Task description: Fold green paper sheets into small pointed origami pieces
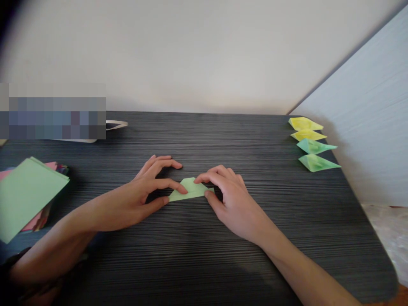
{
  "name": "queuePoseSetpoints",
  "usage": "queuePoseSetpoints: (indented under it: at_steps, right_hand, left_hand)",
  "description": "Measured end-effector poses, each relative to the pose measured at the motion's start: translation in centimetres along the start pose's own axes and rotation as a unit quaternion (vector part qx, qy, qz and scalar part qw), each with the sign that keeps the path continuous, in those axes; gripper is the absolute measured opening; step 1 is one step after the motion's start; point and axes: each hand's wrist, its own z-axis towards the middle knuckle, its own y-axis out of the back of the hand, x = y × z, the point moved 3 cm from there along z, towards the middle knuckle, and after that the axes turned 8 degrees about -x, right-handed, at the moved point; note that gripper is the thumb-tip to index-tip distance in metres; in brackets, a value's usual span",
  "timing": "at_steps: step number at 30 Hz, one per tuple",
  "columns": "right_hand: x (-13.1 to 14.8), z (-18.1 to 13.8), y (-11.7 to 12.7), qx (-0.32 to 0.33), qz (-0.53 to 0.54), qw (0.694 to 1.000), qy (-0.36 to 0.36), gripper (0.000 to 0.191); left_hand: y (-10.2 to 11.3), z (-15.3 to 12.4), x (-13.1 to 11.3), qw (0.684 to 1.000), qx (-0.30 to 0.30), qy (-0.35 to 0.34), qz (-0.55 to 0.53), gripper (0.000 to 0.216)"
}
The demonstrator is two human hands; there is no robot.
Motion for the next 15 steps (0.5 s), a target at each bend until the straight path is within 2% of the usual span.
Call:
queuePoseSetpoints:
  at_steps: [4,8,10,15]
  right_hand:
    - [-0.3,0.0,0.2,0.014,0.004,1.0,0.01,0.032]
    - [-0.4,-0.2,0.0,-0.009,-0.005,1.0,0.024,0.031]
    - [-0.4,-0.3,-0.3,-0.033,-0.027,0.999,0.026,0.029]
    - [-0.3,-0.5,-1.1,-0.08,-0.082,0.993,0.025,0.027]
  left_hand:
    - [0.4,-0.1,0.1,1.0,0.018,-0.012,-0.012,0.053]
    - [0.4,-0.3,-0.1,1.0,0.009,-0.017,-0.012,0.053]
    - [0.1,-0.4,-0.3,1.0,-0.025,-0.009,-0.007,0.051]
    - [-1.3,0.0,-1.0,0.986,-0.158,0.042,0.041,0.048]
